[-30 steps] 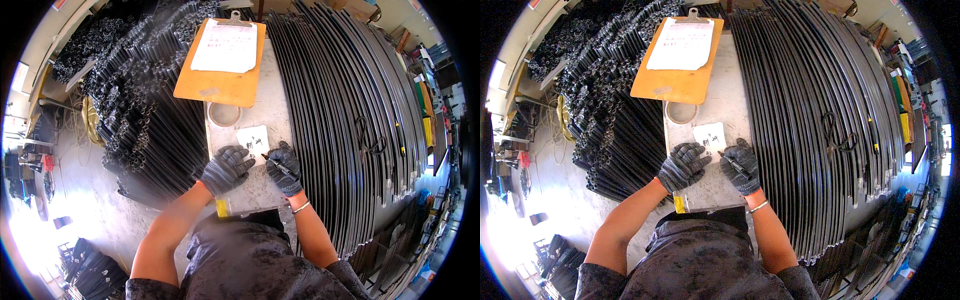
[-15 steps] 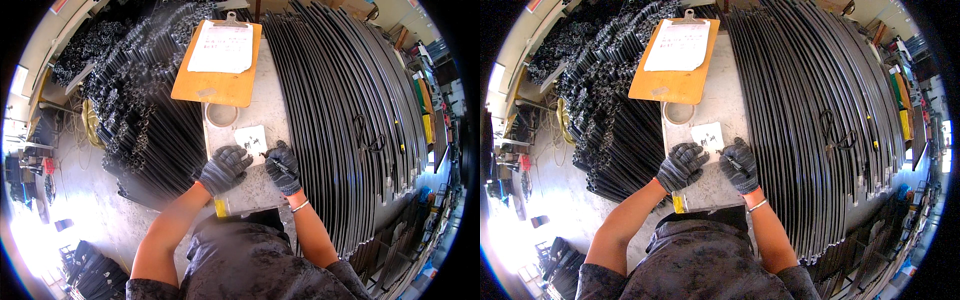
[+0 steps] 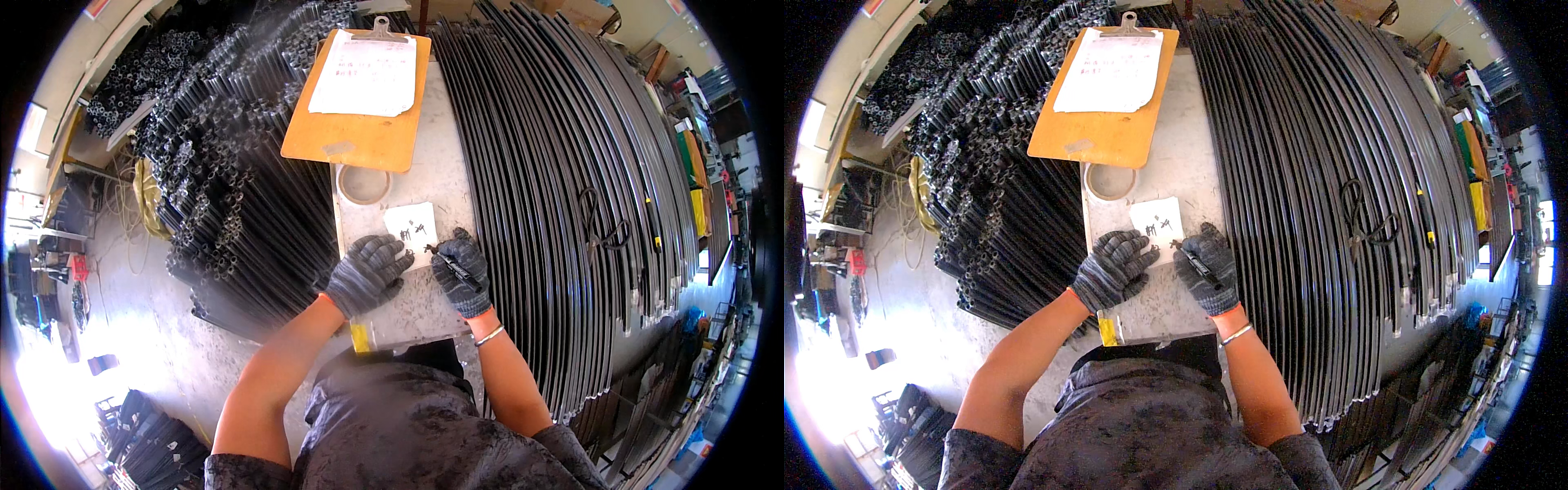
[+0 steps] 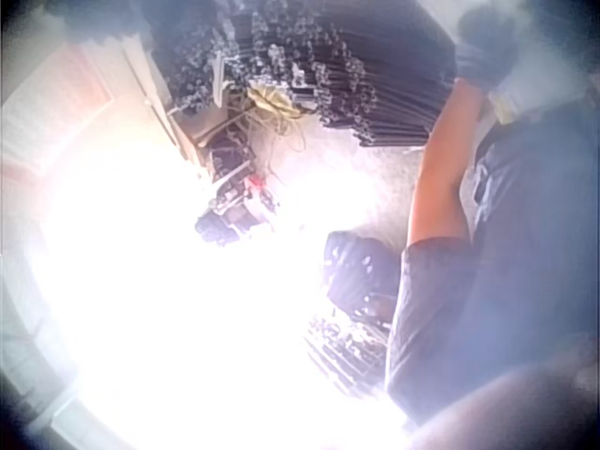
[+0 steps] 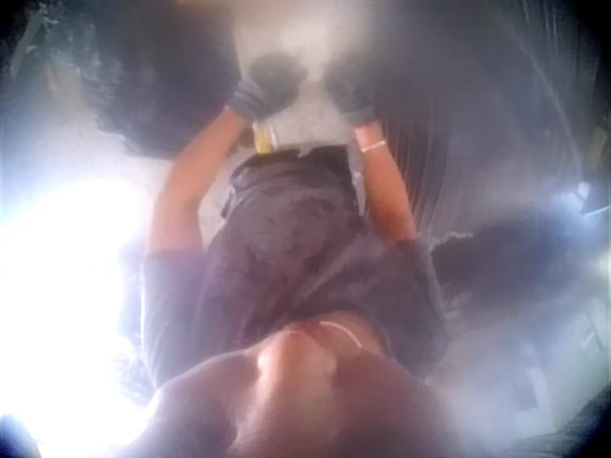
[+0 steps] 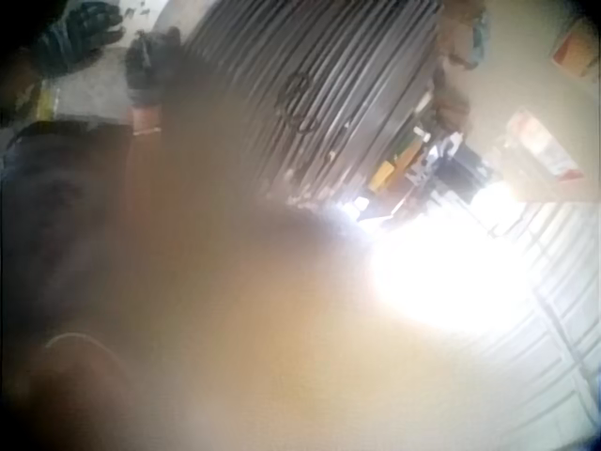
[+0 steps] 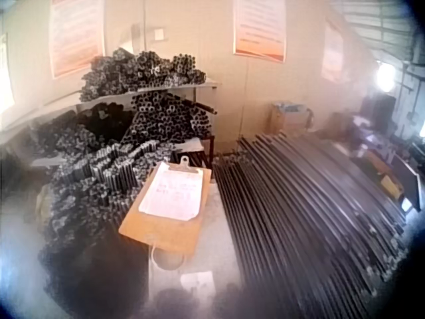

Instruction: The person uses scissors to cut a plastic tie from a bundle of metal rods, writes codes on square labels with a marker, and then attaches the labels to the ends of the rods with tape.

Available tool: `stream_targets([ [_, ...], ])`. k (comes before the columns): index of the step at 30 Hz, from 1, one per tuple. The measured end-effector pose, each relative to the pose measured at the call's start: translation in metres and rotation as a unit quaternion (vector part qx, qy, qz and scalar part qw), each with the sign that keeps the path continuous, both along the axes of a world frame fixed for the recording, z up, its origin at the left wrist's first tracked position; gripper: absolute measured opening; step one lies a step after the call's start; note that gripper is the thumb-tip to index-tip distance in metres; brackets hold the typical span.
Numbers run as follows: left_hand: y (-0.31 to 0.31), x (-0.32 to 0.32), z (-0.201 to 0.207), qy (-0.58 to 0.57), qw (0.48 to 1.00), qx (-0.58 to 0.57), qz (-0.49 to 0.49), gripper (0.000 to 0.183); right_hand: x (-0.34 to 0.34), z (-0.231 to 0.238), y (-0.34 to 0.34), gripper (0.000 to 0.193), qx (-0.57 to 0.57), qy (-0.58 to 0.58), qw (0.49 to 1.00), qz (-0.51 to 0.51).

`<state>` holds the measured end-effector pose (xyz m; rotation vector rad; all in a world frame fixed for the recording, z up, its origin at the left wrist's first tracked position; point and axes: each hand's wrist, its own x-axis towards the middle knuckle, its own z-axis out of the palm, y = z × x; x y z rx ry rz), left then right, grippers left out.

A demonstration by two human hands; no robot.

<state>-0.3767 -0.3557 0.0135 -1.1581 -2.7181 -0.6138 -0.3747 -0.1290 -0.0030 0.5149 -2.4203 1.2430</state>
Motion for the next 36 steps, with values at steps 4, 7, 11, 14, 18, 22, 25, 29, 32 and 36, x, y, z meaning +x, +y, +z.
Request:
stream_targets([
  [4,-0.001,-0.001,-0.003,-0.005,1.0,0.007,-0.006,0.045,0.006,-0.015,0.004,0.011,-0.093,-0.071,0.993,0.002],
  [7,-0.001,0.0,-0.003,0.004,1.0,-0.001,-0.001,0.045,0.004,-0.001,-0.002,0.01,-0.04,-0.069,0.997,-0.015],
  [11,-0.001,0.001,-0.004,0.0,1.0,-0.006,0.003,0.045,0.008,-0.011,0.004,0.011,-0.077,-0.094,0.993,-0.01],
  [14,-0.001,0.0,-0.003,-0.004,1.0,-0.008,0.003,0.044,0.006,-0.017,0.011,0.012,-0.151,-0.153,0.975,-0.053],
  [18,-0.002,0.001,-0.004,-0.008,1.0,-0.003,0.0,0.044,-0.019,0.018,-0.012,0.02,-0.171,-0.147,0.972,-0.065],
  [22,-0.004,0.001,-0.003,-0.009,1.0,0.003,-0.002,0.046,-0.05,0.026,-0.02,0.031,0.035,-0.235,0.968,-0.085],
  [25,-0.005,0.004,0.0,-0.03,0.999,-0.004,0.012,0.044,-0.06,0.031,-0.031,0.037,0.038,-0.228,0.97,-0.075],
  [29,-0.003,0.002,0.002,-0.016,1.0,0.001,0.003,0.044,-0.07,-0.021,-0.017,0.034,-0.173,-0.27,0.944,-0.079],
  [32,-0.005,0.003,-0.002,-0.009,1.0,0.009,0.005,0.044,-0.069,-0.015,-0.008,0.031,-0.061,-0.209,0.973,-0.071],
  [36,-0.005,0.002,-0.005,-0.008,1.0,0.012,0.004,0.043,-0.082,-0.013,0.005,0.028,-0.05,-0.171,0.982,-0.054],
])
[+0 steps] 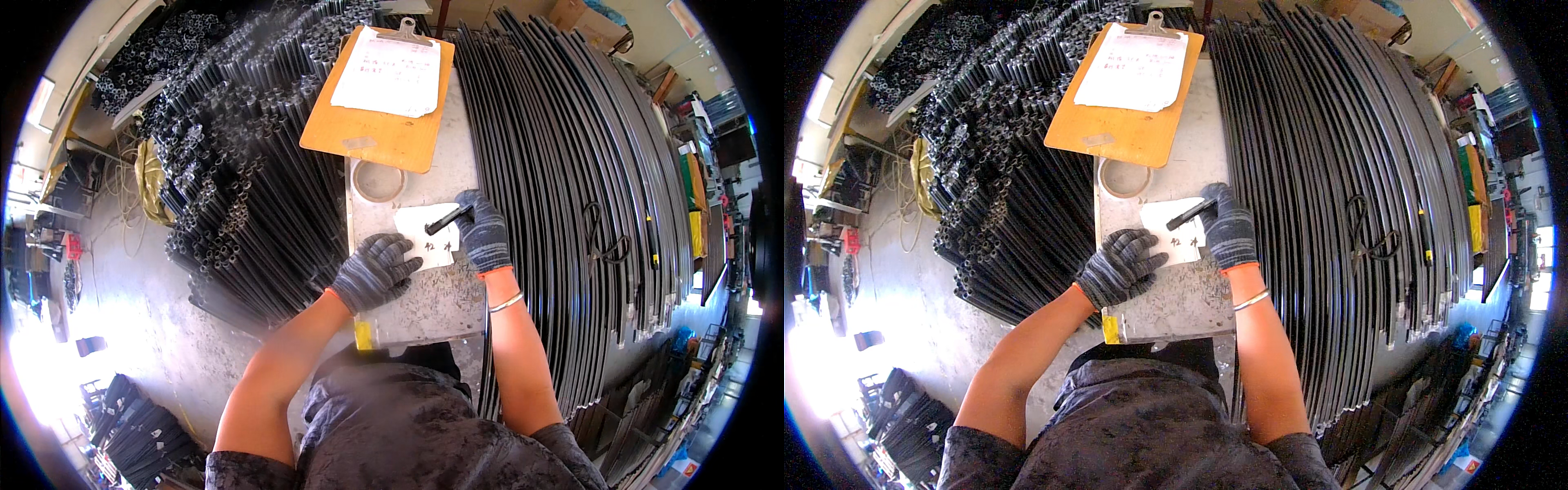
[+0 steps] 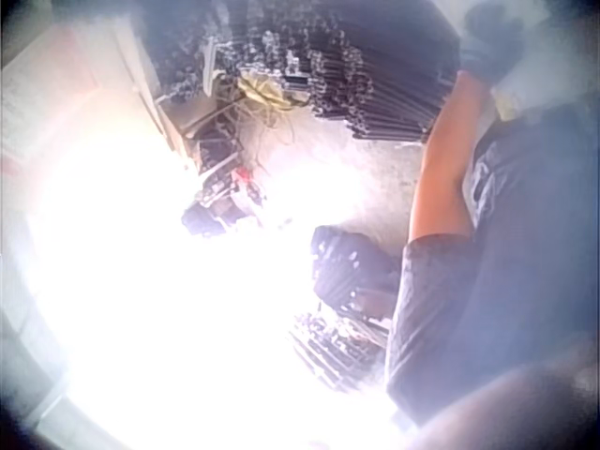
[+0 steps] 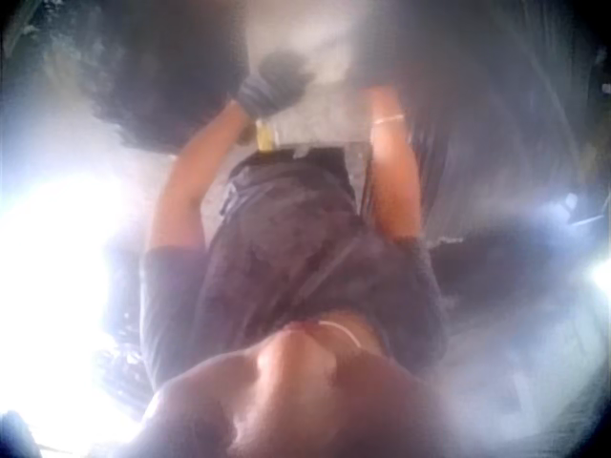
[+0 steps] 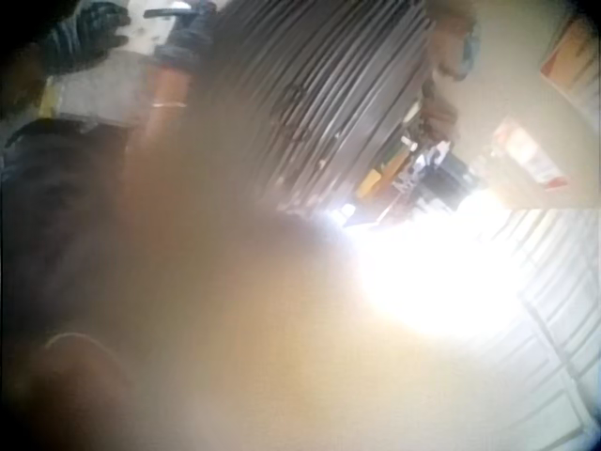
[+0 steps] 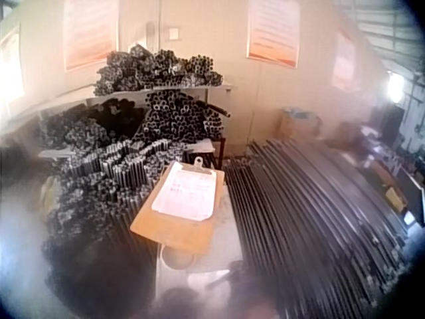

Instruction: The person uses scissors to cut a plastic tie from a bundle of metal rods, writes codes on square labels with a marker, and then attaches the labels to the ends of the rods with tape.

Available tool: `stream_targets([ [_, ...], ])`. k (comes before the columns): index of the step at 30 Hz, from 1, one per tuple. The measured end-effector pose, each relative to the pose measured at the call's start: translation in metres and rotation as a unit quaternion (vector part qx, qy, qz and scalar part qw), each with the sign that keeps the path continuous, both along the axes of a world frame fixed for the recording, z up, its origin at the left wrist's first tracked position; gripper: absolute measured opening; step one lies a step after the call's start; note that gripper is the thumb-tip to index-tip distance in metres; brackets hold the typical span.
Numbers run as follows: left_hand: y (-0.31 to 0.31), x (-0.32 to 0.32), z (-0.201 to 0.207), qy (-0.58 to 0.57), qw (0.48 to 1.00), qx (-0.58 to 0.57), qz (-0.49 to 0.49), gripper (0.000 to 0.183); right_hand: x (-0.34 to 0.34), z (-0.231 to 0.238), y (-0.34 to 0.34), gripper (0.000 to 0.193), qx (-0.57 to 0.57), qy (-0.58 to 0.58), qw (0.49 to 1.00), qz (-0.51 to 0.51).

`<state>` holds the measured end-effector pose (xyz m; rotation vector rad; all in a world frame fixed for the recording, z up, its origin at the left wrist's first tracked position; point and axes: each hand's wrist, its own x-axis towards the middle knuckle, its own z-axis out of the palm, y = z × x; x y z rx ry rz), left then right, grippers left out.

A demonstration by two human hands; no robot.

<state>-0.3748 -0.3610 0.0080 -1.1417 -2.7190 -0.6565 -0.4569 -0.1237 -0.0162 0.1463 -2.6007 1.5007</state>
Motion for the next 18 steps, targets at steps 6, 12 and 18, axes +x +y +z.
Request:
stream_targets([
  [6,0.0,0.0,0.0,-0.006,1.0,-0.004,0.001,0.042,-0.017,0.03,0.018,0.03,0.062,0.099,0.991,-0.068],
  [12,0.0,-0.002,-0.002,-0.004,1.0,0.0,-0.01,0.045,0.043,0.058,-0.014,0.022,0.023,0.189,0.981,-0.034],
  [18,0.001,-0.002,0.0,0.009,1.0,-0.003,-0.016,0.046,0.058,0.009,-0.042,0.017,-0.014,0.155,0.987,0.031],
])
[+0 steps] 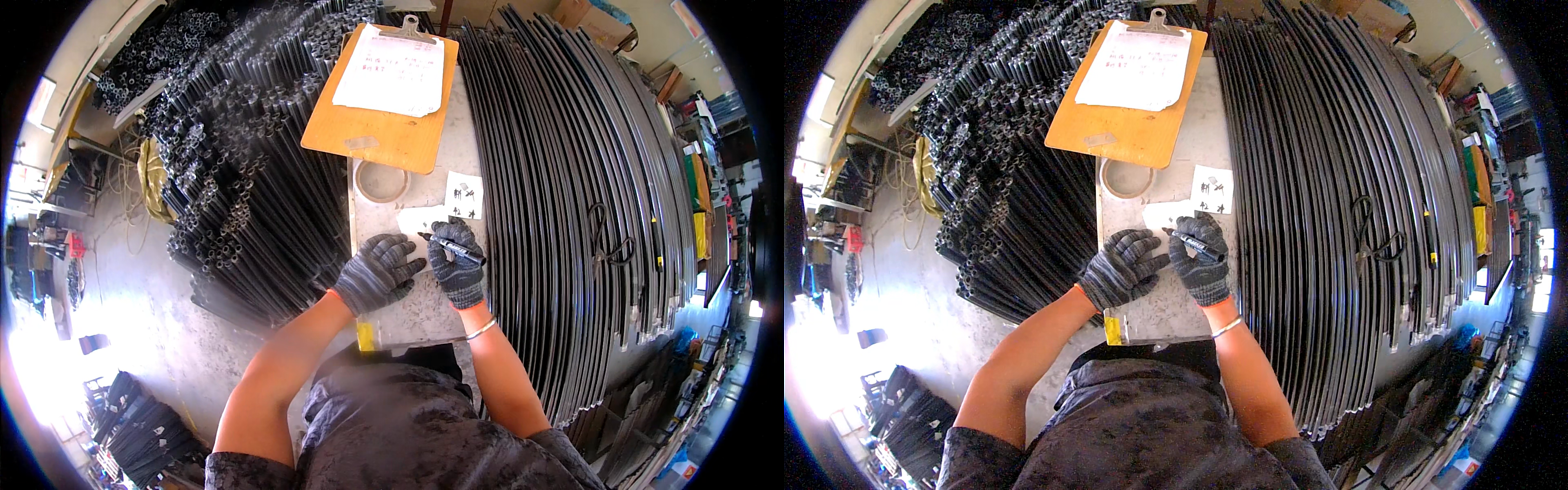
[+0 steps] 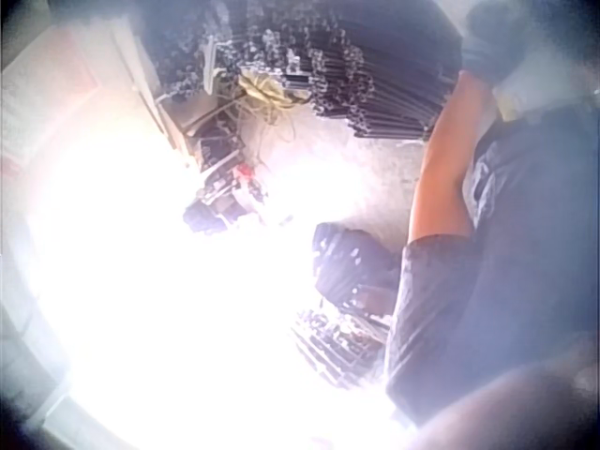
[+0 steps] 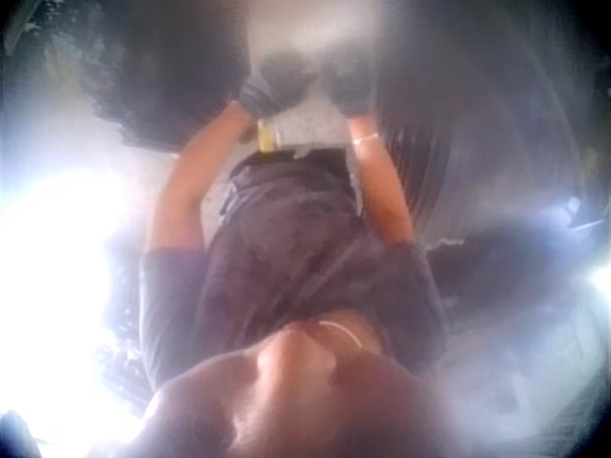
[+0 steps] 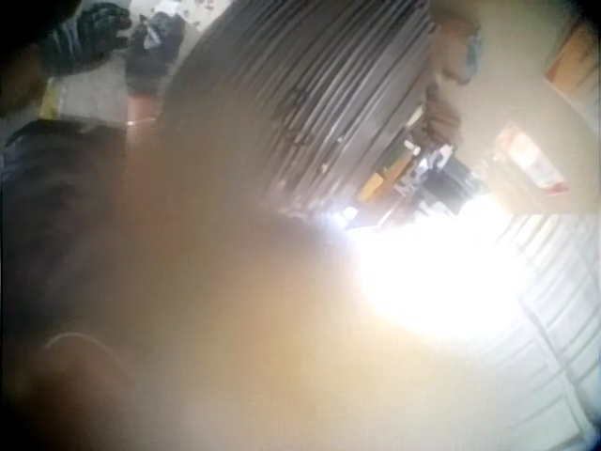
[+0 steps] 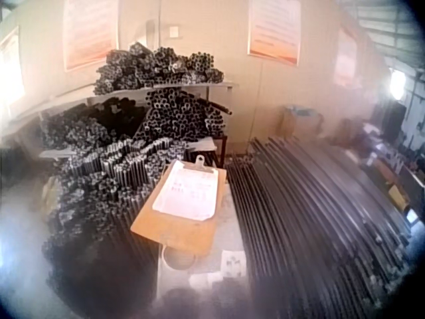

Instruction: The person uses scissors to cut a plastic tie from a bundle of metal rods, writes codes on square labels with a marker, and then attaches the labels to the ends of the rods with tape.

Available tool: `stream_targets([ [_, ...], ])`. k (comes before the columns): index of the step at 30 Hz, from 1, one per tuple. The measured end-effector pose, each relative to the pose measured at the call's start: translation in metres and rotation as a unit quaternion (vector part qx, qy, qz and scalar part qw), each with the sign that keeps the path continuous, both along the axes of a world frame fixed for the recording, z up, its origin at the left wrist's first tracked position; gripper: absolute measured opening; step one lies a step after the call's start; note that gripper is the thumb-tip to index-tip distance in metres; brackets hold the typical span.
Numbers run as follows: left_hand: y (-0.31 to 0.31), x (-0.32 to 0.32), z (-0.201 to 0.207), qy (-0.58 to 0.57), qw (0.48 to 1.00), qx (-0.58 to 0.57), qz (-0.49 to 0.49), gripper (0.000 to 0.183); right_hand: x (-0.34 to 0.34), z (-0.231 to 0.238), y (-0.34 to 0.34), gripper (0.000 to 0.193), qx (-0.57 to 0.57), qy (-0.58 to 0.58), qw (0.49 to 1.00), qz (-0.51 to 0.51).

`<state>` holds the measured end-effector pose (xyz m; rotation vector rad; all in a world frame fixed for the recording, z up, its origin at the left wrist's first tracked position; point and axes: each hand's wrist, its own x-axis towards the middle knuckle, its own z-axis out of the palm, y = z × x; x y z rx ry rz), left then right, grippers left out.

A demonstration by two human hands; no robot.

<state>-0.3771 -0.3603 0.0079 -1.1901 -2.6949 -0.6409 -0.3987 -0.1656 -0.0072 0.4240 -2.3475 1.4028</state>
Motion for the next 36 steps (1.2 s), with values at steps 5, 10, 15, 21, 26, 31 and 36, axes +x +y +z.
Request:
stream_targets([
  [5,0.0,-0.001,0.001,-0.006,1.0,-0.003,-0.003,0.047,-0.003,-0.004,-0.003,0.015,0.04,0.032,0.999,0.004],
  [10,0.001,-0.001,0.002,-0.008,1.0,-0.008,0.0,0.047,-0.002,-0.006,-0.005,0.014,0.003,-0.009,1.0,0.0],
  [15,0.0,-0.001,0.003,-0.006,1.0,-0.012,0.001,0.045,-0.004,-0.002,-0.006,0.013,0.008,0.021,1.0,-0.003],
  [21,-0.001,0.0,0.001,-0.006,1.0,-0.004,0.004,0.045,-0.004,0.001,-0.005,0.011,0.034,0.021,0.999,-0.009],
  [26,0.0,0.0,0.005,-0.012,1.0,-0.008,0.007,0.045,-0.002,0.001,-0.002,0.011,0.04,0.012,0.999,0.002],
  [31,0.0,0.001,0.004,-0.011,1.0,-0.017,0.012,0.046,-0.001,-0.011,0.002,0.02,0.03,0.03,0.999,0.003],
  [36,0.001,0.001,0.003,-0.017,1.0,-0.017,0.013,0.044,0.001,-0.003,-0.007,0.022,-0.043,-0.046,0.998,-0.021],
])
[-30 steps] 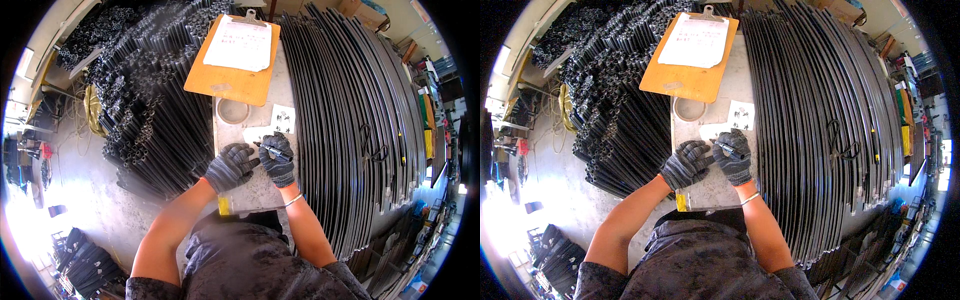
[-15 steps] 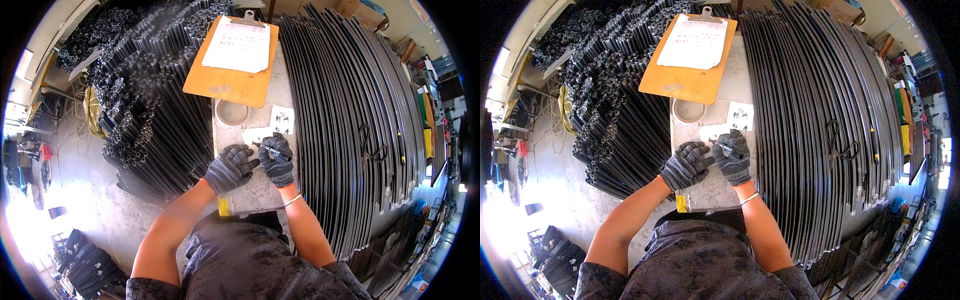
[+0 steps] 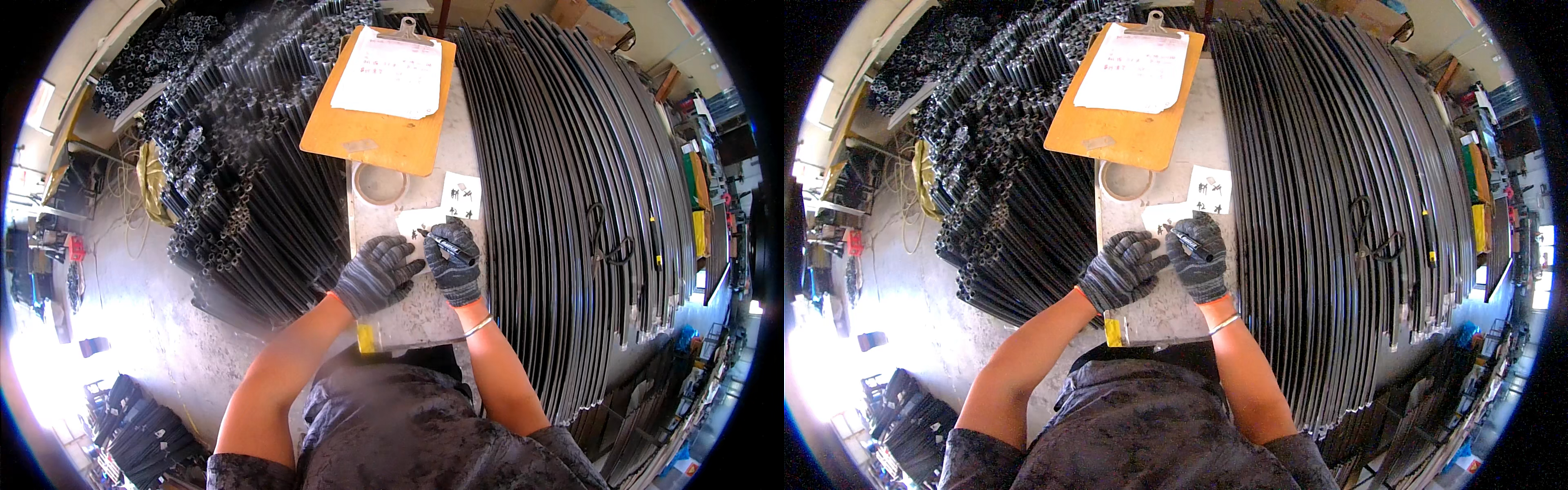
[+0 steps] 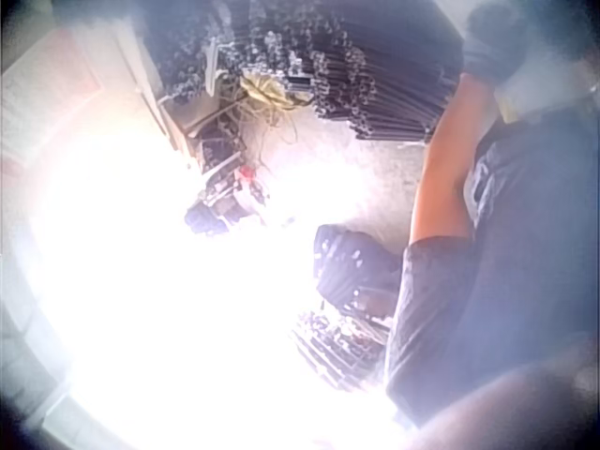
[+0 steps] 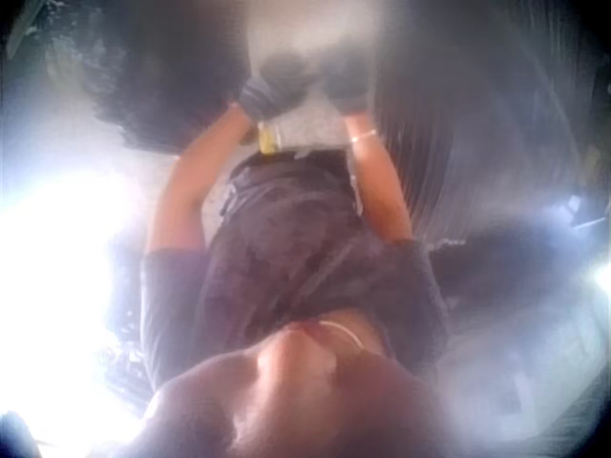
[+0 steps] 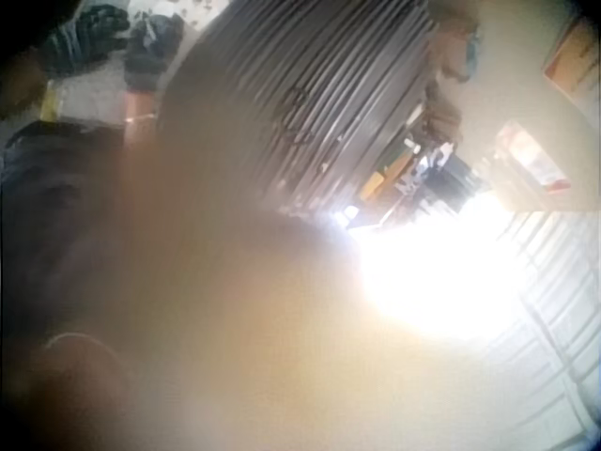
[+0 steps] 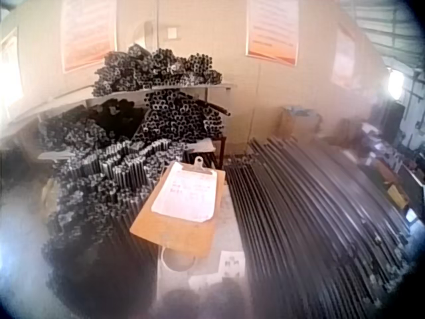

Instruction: The person uses scissors to cut a plastic tie from a bundle of metal rods, writes codes on square labels with a marker, and then attaches the labels to the ends of the rods with tape.

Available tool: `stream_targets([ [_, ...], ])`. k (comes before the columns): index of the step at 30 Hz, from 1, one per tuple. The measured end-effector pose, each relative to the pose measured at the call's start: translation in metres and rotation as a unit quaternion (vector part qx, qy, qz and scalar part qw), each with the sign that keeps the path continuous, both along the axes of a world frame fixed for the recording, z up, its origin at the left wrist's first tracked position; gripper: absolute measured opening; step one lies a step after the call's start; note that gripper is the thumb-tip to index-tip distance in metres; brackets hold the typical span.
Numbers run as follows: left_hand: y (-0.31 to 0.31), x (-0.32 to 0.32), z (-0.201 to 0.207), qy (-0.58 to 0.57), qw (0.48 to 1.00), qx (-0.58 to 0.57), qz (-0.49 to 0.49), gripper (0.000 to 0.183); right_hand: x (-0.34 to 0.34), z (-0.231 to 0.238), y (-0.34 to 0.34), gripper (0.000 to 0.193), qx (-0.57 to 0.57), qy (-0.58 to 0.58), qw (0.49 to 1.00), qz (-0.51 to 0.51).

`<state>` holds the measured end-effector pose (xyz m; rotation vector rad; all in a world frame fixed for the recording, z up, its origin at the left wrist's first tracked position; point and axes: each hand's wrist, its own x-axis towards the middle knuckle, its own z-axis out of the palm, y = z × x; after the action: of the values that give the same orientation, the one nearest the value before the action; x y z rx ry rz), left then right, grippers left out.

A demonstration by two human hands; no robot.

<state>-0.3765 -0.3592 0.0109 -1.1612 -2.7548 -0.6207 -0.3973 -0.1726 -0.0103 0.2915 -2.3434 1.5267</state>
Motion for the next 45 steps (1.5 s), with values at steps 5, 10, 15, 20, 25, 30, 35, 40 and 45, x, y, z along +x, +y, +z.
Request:
stream_targets([
  [5,0.0,0.0,0.002,-0.003,1.0,-0.002,-0.002,0.043,-0.004,-0.007,0.006,0.015,0.048,0.063,0.997,0.006],
  [10,0.0,0.0,0.004,-0.006,1.0,-0.011,-0.002,0.044,-0.001,-0.009,0.004,0.016,0.009,0.017,1.0,-0.009],
  [15,-0.001,0.0,-0.001,-0.003,1.0,0.006,-0.002,0.046,-0.003,-0.011,0.005,0.016,0.065,0.061,0.996,-0.006],
  [20,0.0,-0.001,0.003,-0.008,1.0,0.003,-0.001,0.043,0.0,-0.015,0.008,0.014,0.007,-0.011,1.0,-0.002],
  [25,0.0,0.001,0.001,-0.013,1.0,0.005,0.01,0.041,-0.003,-0.007,0.002,0.012,0.047,0.075,0.996,-0.016],
  [30,0.0,0.0,-0.002,0.008,1.0,0.013,0.005,0.046,0.004,-0.006,0.012,0.012,-0.082,-0.066,0.994,-0.041],
  [35,0.001,-0.001,0.002,0.006,1.0,0.013,0.001,0.043,0.0,-0.001,0.02,0.015,0.105,0.06,0.992,-0.019],
  [40,0.001,-0.001,0.003,0.01,1.0,0.018,-0.001,0.041,0.002,-0.007,0.021,0.015,0.043,0.043,0.998,-0.021],
  [45,0.001,-0.001,0.0,0.008,1.0,0.023,0.002,0.04,0.003,-0.009,0.02,0.014,0.045,0.006,0.998,-0.05],
])
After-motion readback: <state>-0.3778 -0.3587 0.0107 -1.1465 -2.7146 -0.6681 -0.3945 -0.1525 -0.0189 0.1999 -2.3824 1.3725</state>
